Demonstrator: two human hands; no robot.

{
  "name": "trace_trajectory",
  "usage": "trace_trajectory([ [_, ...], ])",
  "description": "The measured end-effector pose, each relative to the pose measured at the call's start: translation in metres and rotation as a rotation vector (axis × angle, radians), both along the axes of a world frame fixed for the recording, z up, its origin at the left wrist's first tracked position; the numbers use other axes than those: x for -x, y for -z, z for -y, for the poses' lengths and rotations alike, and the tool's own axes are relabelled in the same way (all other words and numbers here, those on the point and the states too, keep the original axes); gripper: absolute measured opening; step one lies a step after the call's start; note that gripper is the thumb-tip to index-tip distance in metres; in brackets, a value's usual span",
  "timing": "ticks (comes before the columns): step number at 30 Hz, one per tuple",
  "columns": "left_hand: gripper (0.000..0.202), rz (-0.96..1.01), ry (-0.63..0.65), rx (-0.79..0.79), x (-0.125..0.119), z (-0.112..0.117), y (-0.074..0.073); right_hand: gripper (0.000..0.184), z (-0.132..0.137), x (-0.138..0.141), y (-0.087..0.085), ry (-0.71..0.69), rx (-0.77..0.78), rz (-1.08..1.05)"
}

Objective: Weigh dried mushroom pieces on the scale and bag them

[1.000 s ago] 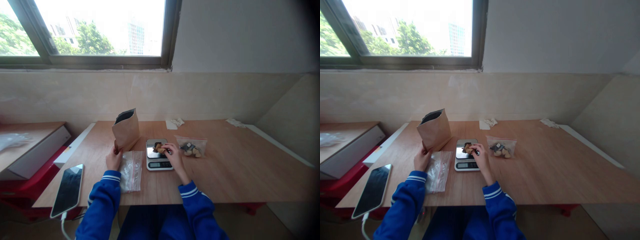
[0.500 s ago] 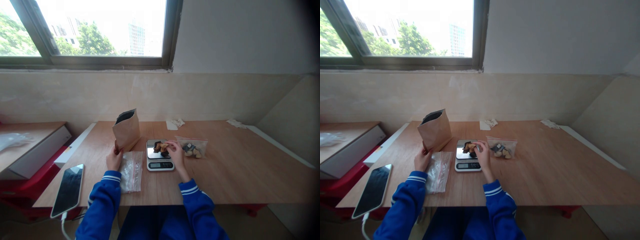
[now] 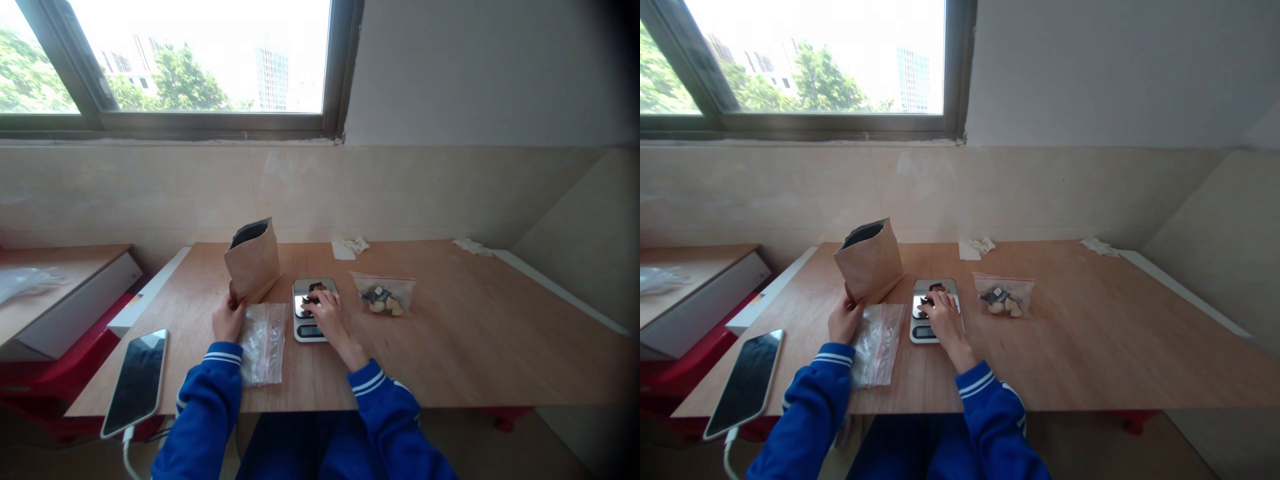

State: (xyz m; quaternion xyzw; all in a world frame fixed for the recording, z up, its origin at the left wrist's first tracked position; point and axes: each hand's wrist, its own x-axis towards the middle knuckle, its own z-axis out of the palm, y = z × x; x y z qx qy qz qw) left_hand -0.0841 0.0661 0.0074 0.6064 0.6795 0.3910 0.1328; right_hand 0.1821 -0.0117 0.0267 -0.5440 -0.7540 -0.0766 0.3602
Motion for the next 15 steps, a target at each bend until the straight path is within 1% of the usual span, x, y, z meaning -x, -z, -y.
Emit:
trace_trajectory([
  [2,0.04,0.002,0.002,0.0,0.0,0.001,-0.001,0.037,0.001,-0.002,-0.001,0.008,0.017,-0.03],
  [4,0.041,0.004,0.005,0.005,0.0,0.001,-0.001,0.04,0.002,-0.005,-0.003,0.057,0.01,-0.088],
  [6,0.042,0.009,0.007,0.011,0.0,0.001,-0.001,0.036,0.002,-0.008,-0.005,0.116,-0.004,-0.132],
  [8,0.043,0.012,0.009,0.015,0.0,0.0,-0.001,0.032,0.0,-0.011,-0.005,0.148,-0.001,-0.127],
  [11,0.044,0.007,0.007,0.016,0.0,0.0,-0.001,0.031,-0.004,-0.013,-0.003,0.152,0.028,-0.084],
  [15,0.044,-0.003,0.0,0.032,-0.001,0.001,-0.002,0.037,-0.008,-0.011,0.0,0.125,0.049,-0.044],
])
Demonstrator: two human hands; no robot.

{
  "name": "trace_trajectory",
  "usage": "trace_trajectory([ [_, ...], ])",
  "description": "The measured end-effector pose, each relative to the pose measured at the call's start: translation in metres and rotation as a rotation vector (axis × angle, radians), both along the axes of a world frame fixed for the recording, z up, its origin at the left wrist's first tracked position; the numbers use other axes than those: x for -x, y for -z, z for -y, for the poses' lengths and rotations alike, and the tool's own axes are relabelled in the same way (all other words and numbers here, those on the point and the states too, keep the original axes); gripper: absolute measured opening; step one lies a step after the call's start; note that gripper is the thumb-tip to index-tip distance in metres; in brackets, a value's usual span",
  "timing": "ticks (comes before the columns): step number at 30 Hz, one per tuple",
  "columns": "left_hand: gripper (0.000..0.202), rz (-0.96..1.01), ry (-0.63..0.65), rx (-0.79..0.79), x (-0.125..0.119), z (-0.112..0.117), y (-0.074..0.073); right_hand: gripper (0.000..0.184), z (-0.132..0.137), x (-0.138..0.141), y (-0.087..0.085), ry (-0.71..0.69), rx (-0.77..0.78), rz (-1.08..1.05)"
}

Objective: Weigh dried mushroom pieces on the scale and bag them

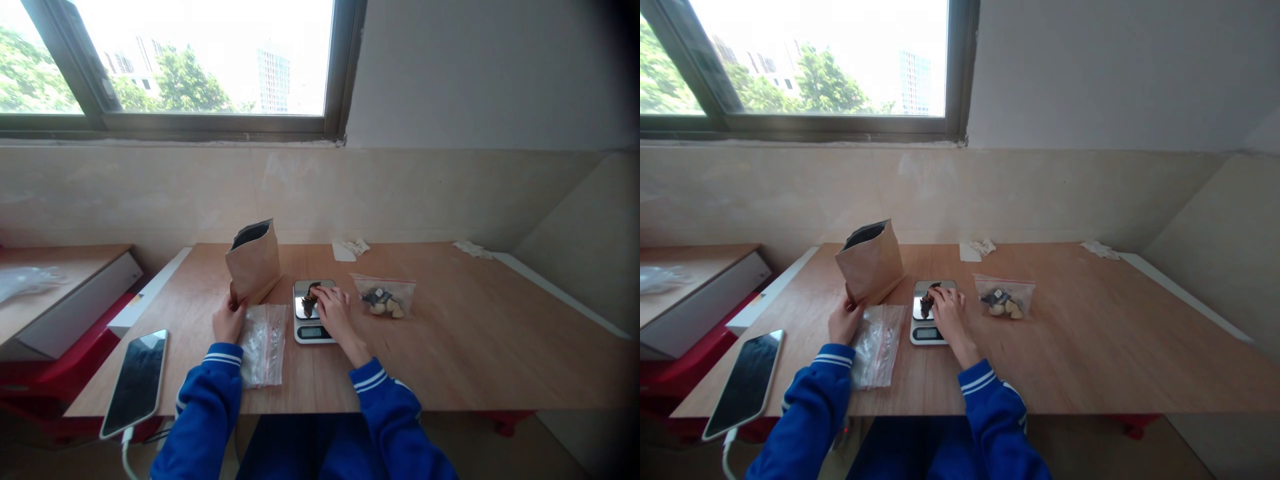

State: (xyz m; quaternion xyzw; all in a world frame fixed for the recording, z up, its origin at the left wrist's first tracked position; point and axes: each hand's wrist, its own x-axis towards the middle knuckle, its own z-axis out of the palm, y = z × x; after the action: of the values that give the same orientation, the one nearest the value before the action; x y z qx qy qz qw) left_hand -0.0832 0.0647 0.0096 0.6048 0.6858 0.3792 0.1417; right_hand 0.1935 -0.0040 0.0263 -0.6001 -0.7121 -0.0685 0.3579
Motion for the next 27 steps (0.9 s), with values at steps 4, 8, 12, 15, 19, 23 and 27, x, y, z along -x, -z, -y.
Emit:
trace_trajectory([
  [4,0.043,0.009,0.006,-0.011,-0.001,0.001,-0.001,0.036,-0.006,0.0,-0.001,0.012,-0.017,-0.011],
  [8,0.043,-0.001,0.003,-0.001,0.0,0.001,-0.001,0.031,-0.012,-0.004,-0.007,0.045,-0.011,0.001],
  [12,0.042,-0.013,0.001,0.024,0.001,0.0,0.0,0.031,-0.012,-0.008,-0.017,0.096,0.119,0.081],
  [15,0.042,-0.008,0.006,0.027,0.0,0.0,0.0,0.032,-0.01,-0.01,-0.023,0.133,0.17,0.1],
  [19,0.042,-0.015,0.0,0.033,-0.001,0.001,-0.002,0.03,-0.008,-0.01,-0.026,0.131,0.184,0.093],
  [23,0.042,-0.025,-0.001,0.028,-0.001,0.001,-0.003,0.027,-0.006,-0.01,-0.033,0.118,0.115,-0.028],
  [27,0.041,-0.003,0.01,0.008,0.001,-0.001,0.0,0.029,-0.002,-0.009,-0.056,-0.008,-0.046,-0.287],
])
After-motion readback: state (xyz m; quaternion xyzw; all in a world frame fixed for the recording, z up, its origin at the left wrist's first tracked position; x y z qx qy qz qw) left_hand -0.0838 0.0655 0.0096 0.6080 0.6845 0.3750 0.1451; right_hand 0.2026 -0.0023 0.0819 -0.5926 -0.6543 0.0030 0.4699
